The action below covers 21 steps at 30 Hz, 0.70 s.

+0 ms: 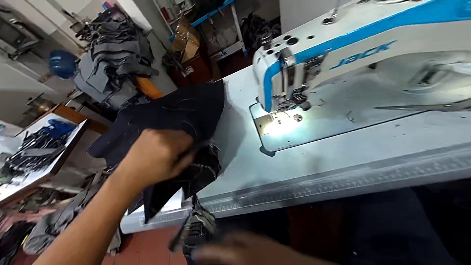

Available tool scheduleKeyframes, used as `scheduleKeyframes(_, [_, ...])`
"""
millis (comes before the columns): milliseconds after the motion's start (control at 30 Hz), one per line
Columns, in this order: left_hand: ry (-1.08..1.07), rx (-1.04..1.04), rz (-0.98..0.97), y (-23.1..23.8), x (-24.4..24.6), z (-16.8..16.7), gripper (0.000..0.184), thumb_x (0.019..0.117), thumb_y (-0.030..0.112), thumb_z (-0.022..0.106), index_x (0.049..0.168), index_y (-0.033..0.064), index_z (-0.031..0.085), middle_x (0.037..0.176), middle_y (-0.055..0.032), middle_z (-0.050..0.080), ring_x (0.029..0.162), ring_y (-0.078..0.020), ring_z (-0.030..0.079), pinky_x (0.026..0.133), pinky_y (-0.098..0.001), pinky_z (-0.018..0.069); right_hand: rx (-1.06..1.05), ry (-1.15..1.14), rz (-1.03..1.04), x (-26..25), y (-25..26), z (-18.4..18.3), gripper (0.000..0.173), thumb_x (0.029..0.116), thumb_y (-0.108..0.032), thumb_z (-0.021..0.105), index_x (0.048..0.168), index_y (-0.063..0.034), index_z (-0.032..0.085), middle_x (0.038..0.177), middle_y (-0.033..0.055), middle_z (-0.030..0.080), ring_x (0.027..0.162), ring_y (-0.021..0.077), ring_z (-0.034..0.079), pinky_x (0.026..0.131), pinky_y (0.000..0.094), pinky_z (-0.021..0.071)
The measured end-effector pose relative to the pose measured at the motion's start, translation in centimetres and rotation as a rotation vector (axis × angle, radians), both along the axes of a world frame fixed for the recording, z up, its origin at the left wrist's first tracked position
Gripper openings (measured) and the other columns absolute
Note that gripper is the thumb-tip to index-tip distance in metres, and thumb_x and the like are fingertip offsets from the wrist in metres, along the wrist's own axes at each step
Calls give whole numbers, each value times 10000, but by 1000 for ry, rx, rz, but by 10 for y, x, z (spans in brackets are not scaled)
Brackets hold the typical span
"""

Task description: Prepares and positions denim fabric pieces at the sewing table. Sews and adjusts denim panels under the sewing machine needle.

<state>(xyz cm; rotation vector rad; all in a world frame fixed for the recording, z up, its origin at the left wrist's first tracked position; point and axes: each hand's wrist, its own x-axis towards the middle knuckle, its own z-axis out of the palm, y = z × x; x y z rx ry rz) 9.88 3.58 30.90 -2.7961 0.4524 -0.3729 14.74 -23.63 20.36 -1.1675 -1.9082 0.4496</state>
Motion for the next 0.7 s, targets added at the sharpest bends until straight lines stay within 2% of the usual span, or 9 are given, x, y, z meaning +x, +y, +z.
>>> scheduleKeyframes(67, [58, 41, -13, -16, 19, -16, 291, 875, 336, 574, 657, 146, 611, 599, 25, 541, 525, -153, 585, 425, -377, 456, -76, -108, -291, 26, 60, -8, 453, 944, -499, 648, 1050, -66, 731, 1084, 133, 724, 1053, 326, 688, 876, 554, 542])
scheduleKeyframes(200, [89, -67, 81, -16, 41, -33, 265, 854, 311, 596, 655, 136, 599, 569, 20, 516, 498, -167, 562, 431, -406, 449, -482, -355, -435, 78, 106, -52, 744, 978, -362, 679, 1582, -58, 370, 1636, 211, 337, 1543, 406, 236, 1218, 700, 31])
scheduleKeyframes(267, [93, -155, 122, -10, 43, -23, 291, 889, 320, 566, 653, 151, 584, 549, 50, 470, 478, -122, 503, 433, -368, 427, -358, -367, -541, 67, 73, -51, 649, 892, -84, 712, 1503, -62, 496, 1507, 227, 512, 1429, 436, 440, 1162, 690, 276])
scheduleKeyframes(333, [98, -268, 123, -11, 40, -9, 295, 911, 317, 548, 650, 179, 565, 543, 98, 440, 472, -47, 445, 431, -288, 393, -233, -353, -634, 51, 41, -34, 406, 832, -11, 694, 1238, 10, 669, 1083, 242, 700, 1023, 444, 679, 830, 601, 538])
scheduleKeyframes(400, [117, -396, 51, -20, 38, 6, 273, 925, 287, 563, 670, 193, 591, 559, 137, 460, 482, 29, 426, 431, -193, 364, 71, -275, -667, 30, 33, -18, 120, 808, -95, 716, 919, -51, 715, 852, 131, 686, 801, 334, 706, 595, 469, 572])
scheduleKeyframes(433, [149, -497, -10, -27, 38, 13, 249, 931, 259, 579, 696, 188, 618, 582, 146, 494, 502, 56, 444, 444, -151, 372, 211, -215, -661, 21, 40, -11, 47, 840, -122, 706, 878, -96, 713, 882, 92, 692, 836, 299, 701, 634, 455, 575])
scheduleKeyframes(567, [201, -649, -126, -41, 38, 25, 221, 930, 248, 635, 722, 178, 613, 623, 133, 538, 552, 53, 498, 491, -129, 420, 107, -167, -739, 39, 98, -21, 141, 907, -101, 669, 1029, -72, 734, 998, 137, 738, 904, 325, 733, 692, 536, 601])
scheduleKeyframes(633, [80, -281, 87, -34, 41, 1, 255, 867, 298, 622, 666, 144, 590, 577, 54, 502, 502, -100, 511, 440, -330, 425, -369, -177, -483, 68, 105, -23, 506, 879, 31, 685, 1372, -11, 577, 1375, 233, 582, 1232, 441, 590, 897, 656, 525])
scheduleKeyframes(700, [57, -193, 252, -25, 42, -34, 253, 860, 296, 646, 692, 110, 612, 576, -8, 526, 511, -204, 558, 453, -456, 457, -348, -271, -381, 82, 96, -44, 558, 806, 29, 740, 1341, -44, 596, 1345, 212, 595, 1212, 425, 593, 920, 628, 514])
